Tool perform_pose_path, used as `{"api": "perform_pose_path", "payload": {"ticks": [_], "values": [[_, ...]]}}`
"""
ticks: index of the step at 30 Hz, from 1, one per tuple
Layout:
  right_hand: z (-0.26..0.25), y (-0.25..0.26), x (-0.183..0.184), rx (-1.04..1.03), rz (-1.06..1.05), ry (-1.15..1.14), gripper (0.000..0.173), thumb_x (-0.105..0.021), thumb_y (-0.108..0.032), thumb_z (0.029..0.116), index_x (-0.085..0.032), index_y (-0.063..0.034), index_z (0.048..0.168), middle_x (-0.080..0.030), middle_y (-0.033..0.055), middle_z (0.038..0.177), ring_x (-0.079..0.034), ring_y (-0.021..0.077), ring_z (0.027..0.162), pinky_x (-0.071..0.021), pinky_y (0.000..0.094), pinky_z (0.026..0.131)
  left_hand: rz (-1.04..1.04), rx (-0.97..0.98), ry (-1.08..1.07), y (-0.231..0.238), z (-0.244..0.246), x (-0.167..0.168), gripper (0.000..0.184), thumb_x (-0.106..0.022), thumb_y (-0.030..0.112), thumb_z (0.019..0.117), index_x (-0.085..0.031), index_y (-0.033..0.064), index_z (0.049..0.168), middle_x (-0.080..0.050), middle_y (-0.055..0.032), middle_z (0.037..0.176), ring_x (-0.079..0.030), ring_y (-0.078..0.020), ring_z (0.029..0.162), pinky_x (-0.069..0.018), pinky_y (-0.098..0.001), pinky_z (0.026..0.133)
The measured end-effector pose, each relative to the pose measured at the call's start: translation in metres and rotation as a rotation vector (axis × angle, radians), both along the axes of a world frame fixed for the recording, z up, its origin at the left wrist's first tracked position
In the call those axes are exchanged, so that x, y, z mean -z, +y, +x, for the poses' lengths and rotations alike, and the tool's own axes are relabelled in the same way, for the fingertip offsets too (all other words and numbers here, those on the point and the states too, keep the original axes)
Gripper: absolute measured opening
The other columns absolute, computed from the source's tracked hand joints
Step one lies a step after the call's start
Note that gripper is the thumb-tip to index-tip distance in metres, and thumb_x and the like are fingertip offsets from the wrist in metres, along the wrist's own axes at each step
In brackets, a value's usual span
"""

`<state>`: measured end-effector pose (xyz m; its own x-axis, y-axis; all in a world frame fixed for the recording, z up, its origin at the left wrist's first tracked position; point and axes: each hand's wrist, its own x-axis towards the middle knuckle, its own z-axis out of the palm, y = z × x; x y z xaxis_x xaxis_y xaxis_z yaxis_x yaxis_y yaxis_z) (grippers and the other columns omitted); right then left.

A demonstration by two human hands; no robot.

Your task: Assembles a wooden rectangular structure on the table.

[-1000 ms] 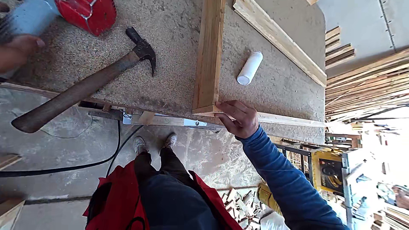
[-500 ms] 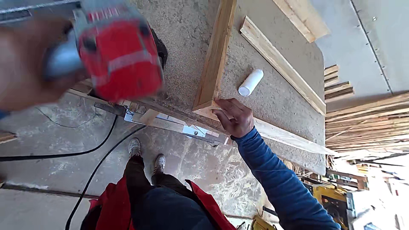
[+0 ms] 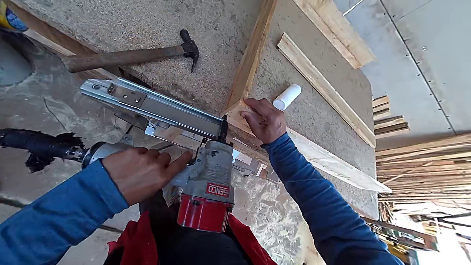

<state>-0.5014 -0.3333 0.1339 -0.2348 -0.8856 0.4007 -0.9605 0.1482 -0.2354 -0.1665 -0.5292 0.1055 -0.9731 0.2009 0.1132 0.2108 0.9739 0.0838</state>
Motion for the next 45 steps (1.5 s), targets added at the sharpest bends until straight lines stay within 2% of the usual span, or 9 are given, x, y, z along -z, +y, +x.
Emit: {"api": "perform_pose_path", "payload": {"ticks": [23,25,27,29,31,33,34,37,45], "values": [[0.0,-0.001,0.0,-0.004,-0.015,-0.012,0.033,-0.071,-0.026,0.097,-0.073,-0.0098,0.126,-0.072,0.0098,0.101,-0.071,0.0167,0.086,-0.0607,0.0336,0.074,-0.079,0.031,0.024,-0.002,-0.016,-0.017,0.061,-0.063,0.015,0.095,-0.048,0.0114,0.154,-0.06,-0.0075,0.072,-0.062,-0.0244,0.056,-0.0495,-0.0365,0.047],[0.0,-0.001,0.0,-0.005,-0.019,-0.011,0.032,-0.071,-0.026,0.0971,-0.073,-0.0099,0.124,-0.072,0.0098,0.1,-0.07,0.0166,0.085,-0.0604,0.0331,0.074,-0.079,0.012,0.026,-0.002,-0.017,-0.018,0.06,-0.067,0.019,0.0942,-0.05,0.0067,0.15,-0.061,-0.0078,0.071,-0.064,-0.0252,0.057,-0.0513,-0.0376,0.048],[-0.001,-0.002,0.0,0.0,-0.012,0.001,0.034,-0.07,-0.027,0.0975,-0.072,-0.0102,0.127,-0.073,0.0095,0.101,-0.071,0.0172,0.086,-0.0606,0.0338,0.074,-0.089,-0.006,0.013,-0.001,-0.017,-0.019,0.05,-0.071,0.023,0.0926,-0.059,0.0047,0.138,-0.063,-0.0077,0.072,-0.066,-0.0257,0.06,-0.0531,-0.0384,0.05],[-0.002,-0.001,-0.001,0.024,0.007,-0.024,0.05,-0.072,-0.029,0.0968,-0.06,-0.0066,0.14,-0.074,0.0107,0.102,-0.072,0.02,0.083,-0.0616,0.0389,0.073,-0.096,0.002,0.022,0.0,-0.015,-0.02,0.043,-0.071,0.022,0.0921,-0.062,0.0048,0.131,-0.062,-0.0078,0.072,-0.066,-0.0256,0.06,-0.0526,-0.0379,0.05],[-0.004,0.0,-0.005,0.047,0.046,-0.127,0.082,-0.076,-0.034,0.0933,-0.034,-0.0031,0.157,-0.073,0.008,0.101,-0.073,0.0184,0.082,-0.0633,0.0402,0.071,-0.095,0.019,0.052,0.001,-0.013,-0.019,0.044,-0.068,0.02,0.0933,-0.061,0.0037,0.134,-0.061,-0.008,0.07,-0.064,-0.0255,0.057,-0.051,-0.0375,0.048],[-0.008,0.002,-0.01,0.045,0.08,-0.246,0.114,-0.084,-0.046,0.0835,-0.014,-0.0023,0.162,-0.071,0.0059,0.105,-0.072,0.0152,0.086,-0.0641,0.0386,0.075,-0.087,0.028,0.072,0.001,-0.013,-0.019,0.051,-0.066,0.022,0.0946,-0.057,0.0043,0.142,-0.06,-0.0073,0.07,-0.063,-0.0251,0.055,-0.0501,-0.0377,0.047],[-0.008,0.003,-0.012,0.055,0.101,-0.279,0.125,-0.087,-0.052,0.0766,-0.01,-0.0026,0.162,-0.07,0.0046,0.107,-0.072,0.0139,0.088,-0.064,0.0379,0.077,-0.085,0.028,0.072,0.0,-0.014,-0.02,0.053,-0.066,0.024,0.0952,-0.056,0.0049,0.143,-0.06,-0.0069,0.069,-0.063,-0.025,0.055,-0.0503,-0.0377,0.047],[-0.005,0.002,-0.015,0.105,0.104,-0.309,0.138,-0.089,-0.063,0.0661,-0.01,-0.0037,0.162,-0.071,0.002,0.103,-0.07,0.0122,0.084,-0.0631,0.0376,0.074,-0.095,0.026,0.058,0.002,-0.019,-0.025,0.05,-0.065,0.021,0.0959,-0.057,0.0038,0.142,-0.06,-0.0076,0.07,-0.064,-0.0257,0.057,-0.0514,-0.038,0.047],[-0.002,0.001,-0.012,0.156,0.065,-0.276,0.131,-0.087,-0.066,0.0668,-0.02,-0.004,0.161,-0.072,0.0008,0.097,-0.069,0.0124,0.078,-0.0624,0.0383,0.068,-0.087,0.03,0.069,-0.001,-0.02,-0.031,0.053,-0.065,0.022,0.095,-0.055,0.002,0.143,-0.06,-0.0083,0.071,-0.063,-0.0267,0.056,-0.0506,-0.0388,0.047]]}}
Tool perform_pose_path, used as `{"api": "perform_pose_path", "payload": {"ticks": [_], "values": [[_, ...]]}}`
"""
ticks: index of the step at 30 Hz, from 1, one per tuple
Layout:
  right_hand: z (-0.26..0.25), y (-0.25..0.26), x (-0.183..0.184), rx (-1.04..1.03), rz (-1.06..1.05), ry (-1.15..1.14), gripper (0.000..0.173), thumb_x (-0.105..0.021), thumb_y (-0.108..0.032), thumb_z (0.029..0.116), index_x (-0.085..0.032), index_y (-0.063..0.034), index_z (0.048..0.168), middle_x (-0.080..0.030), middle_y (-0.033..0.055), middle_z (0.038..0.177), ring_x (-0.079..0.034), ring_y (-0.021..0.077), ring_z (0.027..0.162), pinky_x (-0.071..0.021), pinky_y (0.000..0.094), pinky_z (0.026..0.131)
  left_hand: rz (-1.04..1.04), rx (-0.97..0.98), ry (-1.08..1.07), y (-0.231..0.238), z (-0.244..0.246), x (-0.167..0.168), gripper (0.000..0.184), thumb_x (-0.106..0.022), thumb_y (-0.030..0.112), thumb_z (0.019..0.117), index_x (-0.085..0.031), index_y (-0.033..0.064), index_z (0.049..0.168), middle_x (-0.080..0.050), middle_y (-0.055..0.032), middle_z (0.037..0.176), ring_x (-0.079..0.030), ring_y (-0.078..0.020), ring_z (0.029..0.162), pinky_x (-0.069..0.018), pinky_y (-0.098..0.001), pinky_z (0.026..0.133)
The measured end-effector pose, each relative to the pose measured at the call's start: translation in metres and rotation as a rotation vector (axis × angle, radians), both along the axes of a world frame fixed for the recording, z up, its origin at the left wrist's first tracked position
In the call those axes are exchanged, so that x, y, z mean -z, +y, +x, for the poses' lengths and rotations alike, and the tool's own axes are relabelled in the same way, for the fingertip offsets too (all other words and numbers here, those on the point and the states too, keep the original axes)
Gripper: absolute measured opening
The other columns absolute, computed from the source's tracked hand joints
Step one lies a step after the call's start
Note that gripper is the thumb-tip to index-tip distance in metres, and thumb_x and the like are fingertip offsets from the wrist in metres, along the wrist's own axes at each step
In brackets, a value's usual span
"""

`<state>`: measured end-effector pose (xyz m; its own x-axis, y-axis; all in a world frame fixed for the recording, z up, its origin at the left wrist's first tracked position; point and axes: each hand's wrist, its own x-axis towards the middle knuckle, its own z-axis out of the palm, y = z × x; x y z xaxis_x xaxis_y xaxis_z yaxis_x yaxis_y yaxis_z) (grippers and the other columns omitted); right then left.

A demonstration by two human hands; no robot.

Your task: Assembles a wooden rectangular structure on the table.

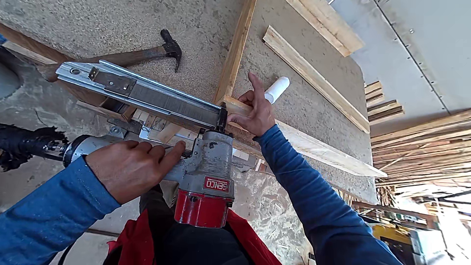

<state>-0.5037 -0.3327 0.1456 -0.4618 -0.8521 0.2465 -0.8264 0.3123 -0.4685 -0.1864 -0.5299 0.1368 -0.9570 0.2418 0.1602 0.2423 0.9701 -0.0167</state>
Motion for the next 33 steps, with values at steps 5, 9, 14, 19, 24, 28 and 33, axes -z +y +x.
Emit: {"api": "perform_pose_path", "payload": {"ticks": [5,9,14,19,24,28,33], "values": [[0.0,0.001,0.001,-0.046,-0.011,0.027,0.13,-0.086,-0.067,0.0668,-0.023,-0.0015,0.159,-0.071,0.0026,0.099,-0.069,0.0123,0.08,-0.0619,0.0363,0.07,0.005,-0.034,-0.001,0.003,0.005,0.006,0.042,-0.068,0.024,0.0934,-0.062,0.0042,0.129,-0.06,-0.009,0.07,-0.064,-0.0277,0.057,-0.0513,-0.0397,0.048],[0.006,0.004,0.001,-0.017,0.116,0.171,0.136,-0.085,-0.074,0.0611,-0.023,-0.006,0.16,-0.071,0.0057,0.109,-0.071,0.02,0.091,-0.0616,0.046,0.078,0.017,-0.011,0.036,0.007,0.021,0.036,0.045,-0.058,0.012,0.0962,-0.058,0.0038,0.14,-0.057,-0.0088,0.067,-0.06,-0.0268,0.054,-0.0483,-0.0381,0.046],[0.004,-0.001,-0.012,0.273,0.543,0.222,0.093,-0.084,-0.064,0.0716,-0.051,-0.0156,0.144,-0.074,0.0148,0.103,-0.072,0.0393,0.085,-0.0564,0.0647,0.071,0.03,-0.01,-0.088,0.008,0.025,0.07,0.05,-0.063,0.009,0.0952,-0.057,0.0095,0.144,-0.06,-0.0083,0.069,-0.063,-0.0249,0.056,-0.0512,-0.0368,0.048],[-0.019,0.012,-0.018,0.271,0.718,0.183,0.08,-0.091,-0.057,0.0663,-0.061,-0.0196,0.131,-0.073,0.0181,0.092,-0.071,0.043,0.085,-0.0533,0.0685,0.072,0.045,-0.008,-0.14,0.003,0.014,0.078,0.057,-0.062,0.006,0.0951,-0.05,0.0118,0.15,-0.062,-0.0088,0.071,-0.066,-0.0261,0.061,-0.053,-0.0372,0.052],[-0.031,0.05,-0.023,0.232,0.654,0.244,0.084,-0.089,-0.063,0.0637,-0.064,-0.0188,0.131,-0.074,0.0148,0.093,-0.072,0.0387,0.081,-0.0546,0.067,0.069,0.013,0.006,-0.153,-0.004,0.001,0.074,0.059,-0.055,-0.003,0.0961,-0.047,0.0109,0.152,-0.063,-0.0127,0.077,-0.067,-0.0291,0.065,-0.0539,-0.039,0.055],[-0.043,0.082,-0.023,0.273,0.68,0.231,0.084,-0.092,-0.06,0.064,-0.063,-0.0174,0.13,-0.075,0.0152,0.093,-0.072,0.0389,0.082,-0.0548,0.067,0.071,-0.019,0.014,-0.184,-0.008,-0.008,0.074,0.059,-0.053,-0.003,0.0978,-0.044,0.0106,0.154,-0.063,-0.0128,0.079,-0.067,-0.0287,0.066,-0.0541,-0.0385,0.056],[-0.06,0.133,-0.023,0.291,0.649,0.21,0.09,-0.091,-0.065,0.0593,-0.063,-0.0174,0.131,-0.075,0.0156,0.094,-0.073,0.0392,0.083,-0.0548,0.0682,0.072,-0.026,0.016,-0.158,-0.012,-0.009,0.076,0.06,-0.053,-0.003,0.0976,-0.044,0.0115,0.155,-0.062,-0.0125,0.076,-0.066,-0.0289,0.064,-0.0537,-0.0388,0.055]]}}
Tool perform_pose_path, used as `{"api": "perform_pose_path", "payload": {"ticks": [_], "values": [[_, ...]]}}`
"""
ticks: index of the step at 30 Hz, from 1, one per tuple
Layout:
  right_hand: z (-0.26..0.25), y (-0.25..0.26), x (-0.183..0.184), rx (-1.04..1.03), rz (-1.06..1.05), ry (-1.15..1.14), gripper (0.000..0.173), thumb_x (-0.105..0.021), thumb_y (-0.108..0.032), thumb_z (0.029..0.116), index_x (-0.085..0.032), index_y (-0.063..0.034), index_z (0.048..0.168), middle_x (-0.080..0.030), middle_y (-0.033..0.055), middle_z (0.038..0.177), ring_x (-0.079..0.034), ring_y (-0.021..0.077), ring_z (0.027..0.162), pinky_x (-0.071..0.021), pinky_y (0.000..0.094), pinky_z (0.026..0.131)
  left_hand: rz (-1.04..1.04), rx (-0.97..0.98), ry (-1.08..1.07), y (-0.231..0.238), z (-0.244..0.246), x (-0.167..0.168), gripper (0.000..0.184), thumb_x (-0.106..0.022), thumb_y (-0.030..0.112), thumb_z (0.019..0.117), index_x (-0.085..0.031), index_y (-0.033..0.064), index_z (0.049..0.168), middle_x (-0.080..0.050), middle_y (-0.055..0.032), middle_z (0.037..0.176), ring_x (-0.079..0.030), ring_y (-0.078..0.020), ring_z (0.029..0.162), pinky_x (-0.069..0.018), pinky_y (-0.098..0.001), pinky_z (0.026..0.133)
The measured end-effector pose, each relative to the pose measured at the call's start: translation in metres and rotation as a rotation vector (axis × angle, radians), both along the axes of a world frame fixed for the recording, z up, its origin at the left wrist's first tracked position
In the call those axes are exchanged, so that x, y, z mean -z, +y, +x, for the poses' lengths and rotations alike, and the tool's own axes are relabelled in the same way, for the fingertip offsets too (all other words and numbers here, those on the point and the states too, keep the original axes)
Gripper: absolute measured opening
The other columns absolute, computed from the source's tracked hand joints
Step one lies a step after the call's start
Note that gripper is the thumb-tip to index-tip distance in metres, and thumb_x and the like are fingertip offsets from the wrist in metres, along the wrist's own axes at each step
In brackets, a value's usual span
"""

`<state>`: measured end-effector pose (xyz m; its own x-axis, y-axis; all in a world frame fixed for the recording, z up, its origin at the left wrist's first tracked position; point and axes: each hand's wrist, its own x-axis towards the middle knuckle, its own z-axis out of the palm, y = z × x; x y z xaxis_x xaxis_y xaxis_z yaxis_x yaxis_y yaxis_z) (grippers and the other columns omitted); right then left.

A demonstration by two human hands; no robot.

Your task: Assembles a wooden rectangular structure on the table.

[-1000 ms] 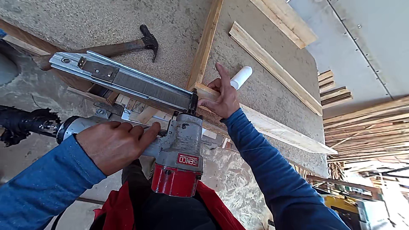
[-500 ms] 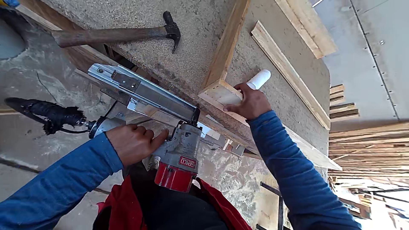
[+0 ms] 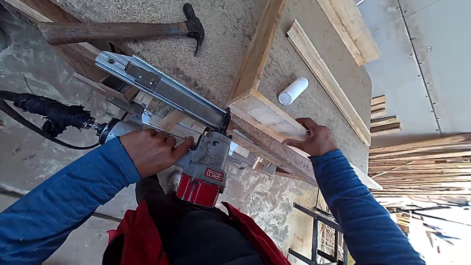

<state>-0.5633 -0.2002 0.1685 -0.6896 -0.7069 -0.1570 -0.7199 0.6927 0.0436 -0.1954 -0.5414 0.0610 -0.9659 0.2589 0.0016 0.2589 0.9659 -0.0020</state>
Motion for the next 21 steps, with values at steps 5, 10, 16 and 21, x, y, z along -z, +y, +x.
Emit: {"api": "perform_pose_path", "payload": {"ticks": [5,10,16,21], "values": [[-0.03,0.07,-0.011,0.165,0.22,-0.012,0.083,-0.098,-0.038,0.0667,-0.06,-0.0178,0.138,-0.073,0.025,0.096,-0.071,0.0498,0.089,-0.0519,0.0742,0.078,0.014,-0.006,-0.009,-0.001,0.001,-0.001,0.061,-0.054,-0.002,0.0978,-0.043,0.013,0.156,-0.062,-0.0133,0.078,-0.067,-0.0296,0.066,-0.0539,-0.0392,0.056],[-0.044,0.083,-0.016,0.089,0.368,0.006,0.044,-0.088,-0.026,0.0824,-0.069,-0.0053,0.117,-0.072,0.0239,0.086,-0.071,0.0469,0.085,-0.0537,0.0698,0.078,0.002,-0.009,-0.004,0.0,0.001,-0.003,0.06,-0.054,-0.002,0.0975,-0.044,0.0129,0.155,-0.062,-0.0128,0.078,-0.067,-0.0291,0.066,-0.0543,-0.039,0.057],[-0.043,0.084,-0.017,0.056,0.39,0.006,0.046,-0.088,-0.027,0.0824,-0.067,-0.0038,0.117,-0.072,0.023,0.085,-0.072,0.0454,0.083,-0.0549,0.0675,0.077,-0.002,-0.006,0.0,-0.001,0.001,-0.004,0.058,-0.055,-0.003,0.0977,-0.046,0.0108,0.153,-0.062,-0.0133,0.078,-0.067,-0.0299,0.066,-0.0544,-0.0396,0.056],[-0.044,0.081,-0.019,0.068,0.419,0.019,0.047,-0.088,-0.026,0.0828,-0.067,-0.0043,0.119,-0.072,0.0233,0.086,-0.072,0.0455,0.084,-0.0547,0.0674,0.077,0.001,-0.015,0.009,-0.002,0.001,-0.005,0.059,-0.056,-0.003,0.0963,-0.046,0.0112,0.153,-0.063,-0.0128,0.078,-0.067,-0.0296,0.067,-0.0544,-0.0394,0.056]]}}
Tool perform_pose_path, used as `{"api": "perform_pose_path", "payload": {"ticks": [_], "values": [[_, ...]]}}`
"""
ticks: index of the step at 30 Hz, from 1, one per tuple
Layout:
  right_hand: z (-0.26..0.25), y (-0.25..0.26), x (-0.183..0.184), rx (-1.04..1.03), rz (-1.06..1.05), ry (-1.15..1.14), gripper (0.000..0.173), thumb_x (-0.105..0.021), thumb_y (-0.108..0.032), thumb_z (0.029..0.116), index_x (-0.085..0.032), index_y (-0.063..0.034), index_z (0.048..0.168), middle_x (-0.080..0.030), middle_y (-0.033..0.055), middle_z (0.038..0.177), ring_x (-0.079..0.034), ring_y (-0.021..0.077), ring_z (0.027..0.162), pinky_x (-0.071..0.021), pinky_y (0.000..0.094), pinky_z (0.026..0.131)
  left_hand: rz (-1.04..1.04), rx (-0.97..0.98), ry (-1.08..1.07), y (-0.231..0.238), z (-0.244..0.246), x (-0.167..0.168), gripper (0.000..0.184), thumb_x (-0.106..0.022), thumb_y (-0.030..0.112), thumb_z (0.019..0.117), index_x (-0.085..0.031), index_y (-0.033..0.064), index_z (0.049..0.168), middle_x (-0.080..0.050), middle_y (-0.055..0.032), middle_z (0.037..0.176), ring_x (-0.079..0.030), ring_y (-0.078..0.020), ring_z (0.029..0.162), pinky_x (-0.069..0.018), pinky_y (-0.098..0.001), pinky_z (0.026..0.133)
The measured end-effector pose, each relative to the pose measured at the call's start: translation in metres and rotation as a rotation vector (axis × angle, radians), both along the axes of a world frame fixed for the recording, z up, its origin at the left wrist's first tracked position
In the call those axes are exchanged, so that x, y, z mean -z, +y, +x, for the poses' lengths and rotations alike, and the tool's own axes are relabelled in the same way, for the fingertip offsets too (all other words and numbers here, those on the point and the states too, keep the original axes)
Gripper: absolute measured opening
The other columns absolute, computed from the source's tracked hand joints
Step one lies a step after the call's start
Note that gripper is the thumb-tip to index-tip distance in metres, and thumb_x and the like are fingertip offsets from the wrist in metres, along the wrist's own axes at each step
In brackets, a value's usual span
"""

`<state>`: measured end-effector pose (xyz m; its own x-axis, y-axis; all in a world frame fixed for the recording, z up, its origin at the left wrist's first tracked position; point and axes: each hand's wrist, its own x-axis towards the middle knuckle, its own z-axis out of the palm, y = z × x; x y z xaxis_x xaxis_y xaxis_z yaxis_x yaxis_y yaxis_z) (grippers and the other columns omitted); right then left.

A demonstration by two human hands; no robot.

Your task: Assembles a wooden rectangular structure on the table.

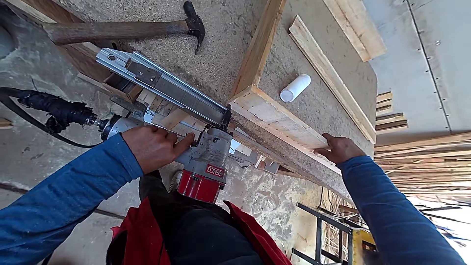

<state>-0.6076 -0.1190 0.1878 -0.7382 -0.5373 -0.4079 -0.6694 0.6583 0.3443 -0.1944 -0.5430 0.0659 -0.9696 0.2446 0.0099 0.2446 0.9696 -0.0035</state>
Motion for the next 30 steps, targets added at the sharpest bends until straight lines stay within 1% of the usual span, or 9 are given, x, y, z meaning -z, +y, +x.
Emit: {"api": "perform_pose_path", "payload": {"ticks": [5,7,9,10,12,14,21,27,30], "values": [[-0.003,0.001,0.002,-0.007,0.005,0.005,0.047,-0.088,-0.028,0.0827,-0.067,-0.0054,0.118,-0.072,0.0222,0.085,-0.072,0.0442,0.083,-0.0551,0.0664,0.077,0.015,-0.024,-0.046,0.0,-0.003,-0.001,0.061,-0.059,-0.001,0.0954,-0.045,0.0116,0.153,-0.064,-0.0125,0.08,-0.068,-0.0297,0.069,-0.0557,-0.0398,0.06],[-0.001,-0.001,0.002,0.008,0.009,-0.004,0.047,-0.087,-0.028,0.0831,-0.067,-0.0048,0.119,-0.072,0.0231,0.087,-0.072,0.0453,0.086,-0.0549,0.0668,0.079,0.015,-0.027,-0.074,0.001,-0.003,-0.003,0.053,-0.059,0.0,0.0959,-0.05,0.0095,0.147,-0.065,-0.0127,0.083,-0.07,-0.0304,0.072,-0.057,-0.0407,0.062],[0.0,-0.004,0.002,0.014,0.002,-0.018,0.048,-0.087,-0.026,0.0834,-0.066,-0.0034,0.119,-0.072,0.0242,0.087,-0.071,0.0464,0.085,-0.0544,0.0675,0.079,0.016,-0.013,-0.039,0.001,0.0,-0.004,0.045,-0.059,0.0,0.0961,-0.055,0.0072,0.14,-0.064,-0.0129,0.081,-0.069,-0.0306,0.071,-0.0569,-0.0409,0.061],[-0.001,-0.003,0.002,0.01,-0.004,-0.025,0.047,-0.087,-0.025,0.0833,-0.066,-0.0031,0.119,-0.071,0.0242,0.086,-0.071,0.0464,0.084,-0.0541,0.068,0.078,0.012,-0.002,-0.021,0.002,0.001,-0.004,0.044,-0.058,-0.001,0.096,-0.055,0.0066,0.139,-0.064,-0.0126,0.079,-0.069,-0.0303,0.07,-0.0568,-0.0408,0.06],[-0.003,-0.003,0.002,0.004,-0.014,-0.028,0.046,-0.087,-0.025,0.0834,-0.066,-0.0032,0.119,-0.071,0.024,0.085,-0.071,0.0463,0.083,-0.054,0.068,0.076,0.009,0.016,0.004,0.002,0.002,-0.003,0.052,-0.057,-0.002,0.0957,-0.051,0.0077,0.146,-0.063,-0.0125,0.079,-0.068,-0.0298,0.068,-0.0563,-0.0402,0.059],[-0.005,-0.003,0.002,-0.002,-0.016,-0.018,0.046,-0.087,-0.024,0.0832,-0.066,-0.0035,0.118,-0.072,0.0242,0.086,-0.071,0.0468,0.083,-0.0542,0.0681,0.076,-0.006,0.017,-0.016,0.001,0.001,-0.007,0.057,-0.057,-0.001,0.0965,-0.046,0.0107,0.152,-0.064,-0.0123,0.08,-0.069,-0.0295,0.069,-0.0567,-0.0401,0.061],[-0.007,-0.005,0.003,0.011,-0.004,-0.013,0.046,-0.087,-0.027,0.0835,-0.066,-0.0059,0.119,-0.072,0.0233,0.086,-0.072,0.0458,0.084,-0.0546,0.0673,0.076,-0.027,0.009,-0.021,-0.003,-0.008,-0.013,0.058,-0.056,-0.002,0.0963,-0.047,0.0096,0.152,-0.063,-0.0121,0.079,-0.068,-0.029,0.069,-0.0552,-0.0389,0.059],[-0.007,-0.007,0.002,0.022,0.003,-0.012,0.048,-0.086,-0.029,0.0844,-0.066,-0.0066,0.122,-0.072,0.0226,0.087,-0.072,0.0456,0.084,-0.0548,0.0668,0.077,-0.012,0.004,0.035,0.0,-0.001,-0.016,0.041,-0.058,0.0,0.0957,-0.057,0.0061,0.136,-0.062,-0.0112,0.076,-0.067,-0.029,0.066,-0.0554,-0.0399,0.057],[-0.007,-0.007,0.003,0.03,0.0,-0.019,0.048,-0.086,-0.029,0.0845,-0.065,-0.0067,0.122,-0.072,0.0233,0.087,-0.071,0.0461,0.084,-0.0545,0.0674,0.076,-0.014,0.02,0.065,0.002,-0.001,-0.022,0.049,-0.055,-0.001,0.0967,-0.052,0.0051,0.146,-0.062,-0.0122,0.077,-0.066,-0.0294,0.063,-0.0545,-0.0394,0.054]]}}
